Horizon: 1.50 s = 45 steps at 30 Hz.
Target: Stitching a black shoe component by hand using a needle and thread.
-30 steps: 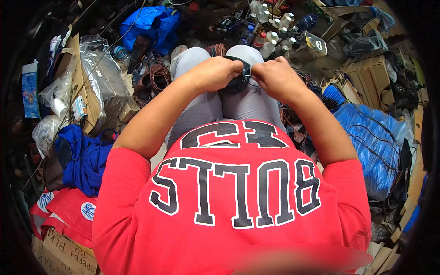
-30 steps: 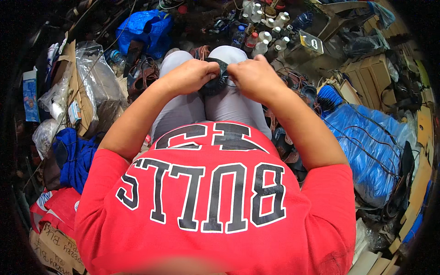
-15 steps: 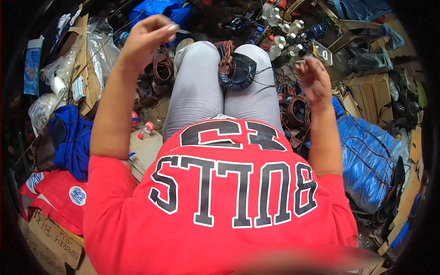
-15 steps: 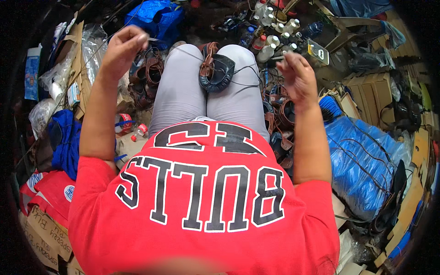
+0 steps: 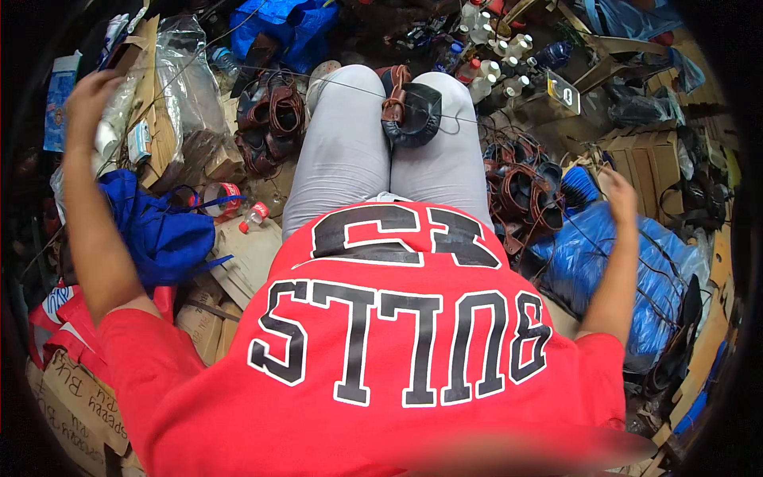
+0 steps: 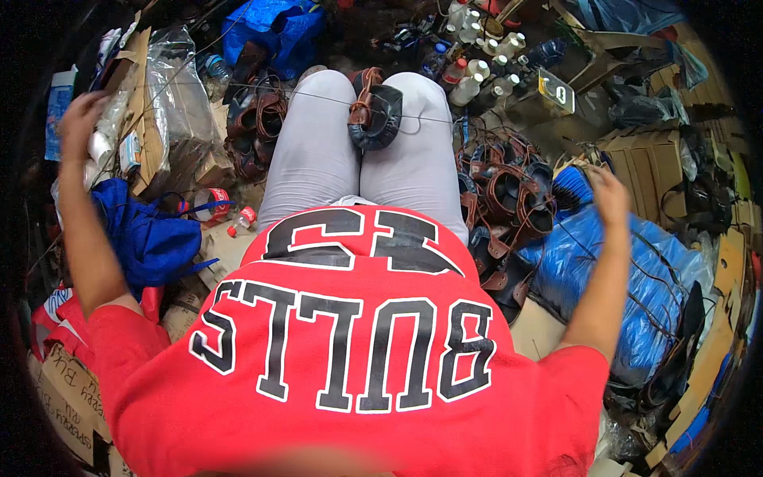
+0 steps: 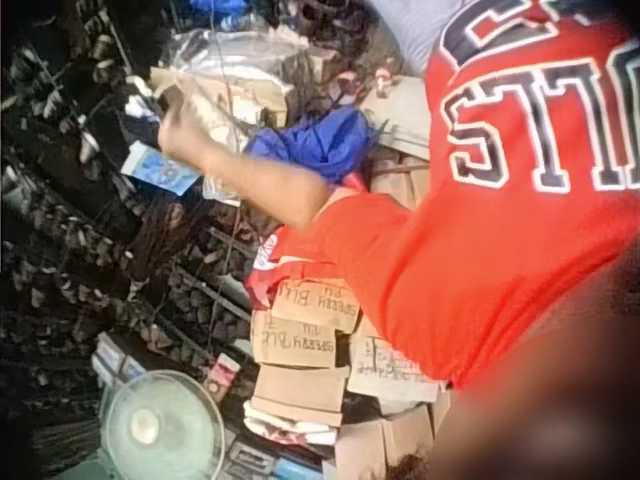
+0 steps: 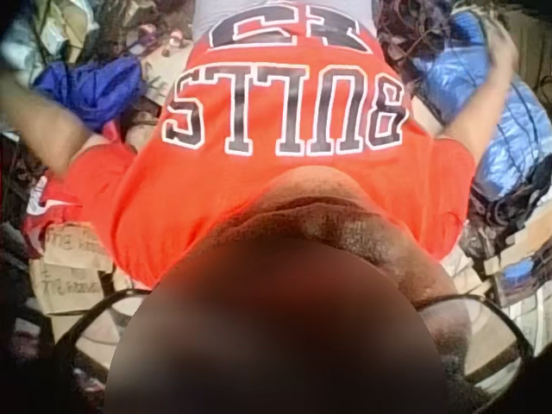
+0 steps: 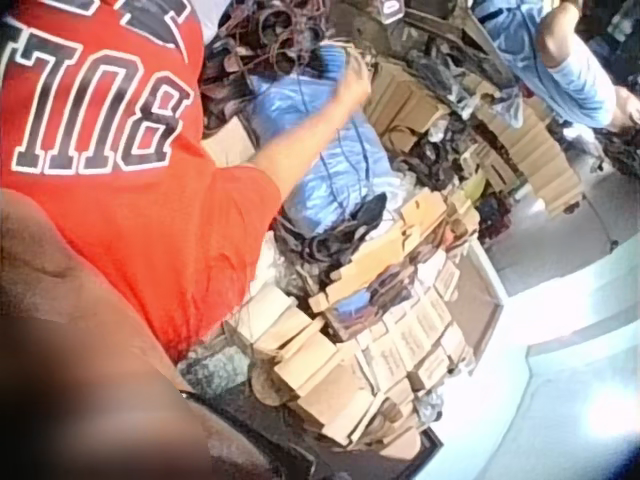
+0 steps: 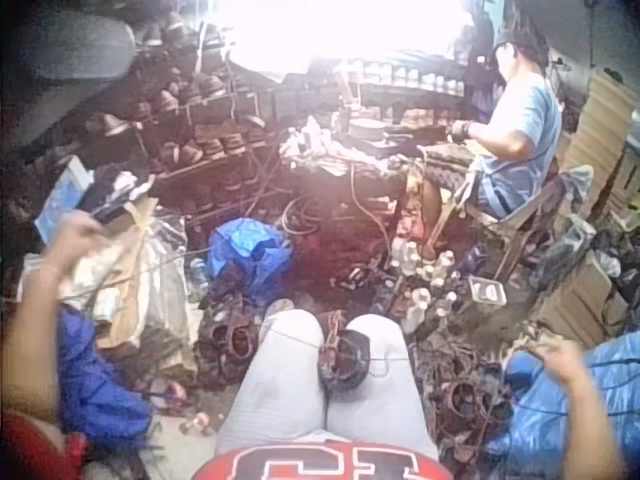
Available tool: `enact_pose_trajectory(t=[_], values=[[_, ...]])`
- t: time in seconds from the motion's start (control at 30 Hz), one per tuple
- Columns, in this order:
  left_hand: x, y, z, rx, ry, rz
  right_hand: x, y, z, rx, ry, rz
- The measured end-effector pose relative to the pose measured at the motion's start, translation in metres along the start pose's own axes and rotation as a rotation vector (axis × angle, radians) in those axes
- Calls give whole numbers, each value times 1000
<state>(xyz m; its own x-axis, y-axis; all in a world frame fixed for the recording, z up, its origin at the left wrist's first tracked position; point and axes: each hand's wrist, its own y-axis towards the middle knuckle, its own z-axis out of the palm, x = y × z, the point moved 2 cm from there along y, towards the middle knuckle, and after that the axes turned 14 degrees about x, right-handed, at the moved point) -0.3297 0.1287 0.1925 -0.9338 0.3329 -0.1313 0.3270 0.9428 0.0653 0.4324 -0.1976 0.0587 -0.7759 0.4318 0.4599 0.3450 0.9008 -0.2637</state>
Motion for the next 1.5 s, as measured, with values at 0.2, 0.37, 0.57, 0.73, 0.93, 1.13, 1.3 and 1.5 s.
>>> enact_pose_trajectory(t=[0.2,0.37,0.57,0.73,0.93,1.13,1.3,1.5], values=[[32,-8,25,-76,-265,-242,-75,-1,-38,86,-324,465],[-190,-19,198,179,-596,769,109,31,109,555,460,-372],[-272,-37,194,625,-799,432,210,22,143,691,628,-291],[-191,-19,210,677,-982,213,155,40,129,598,873,-135],[-219,-1,196,319,-1124,290,158,49,116,358,495,-176],[-325,11,201,644,-842,735,217,59,128,373,475,-496],[-338,26,206,878,-789,615,230,60,127,355,323,-607],[-338,30,220,1017,-859,568,224,57,138,469,422,-603]])
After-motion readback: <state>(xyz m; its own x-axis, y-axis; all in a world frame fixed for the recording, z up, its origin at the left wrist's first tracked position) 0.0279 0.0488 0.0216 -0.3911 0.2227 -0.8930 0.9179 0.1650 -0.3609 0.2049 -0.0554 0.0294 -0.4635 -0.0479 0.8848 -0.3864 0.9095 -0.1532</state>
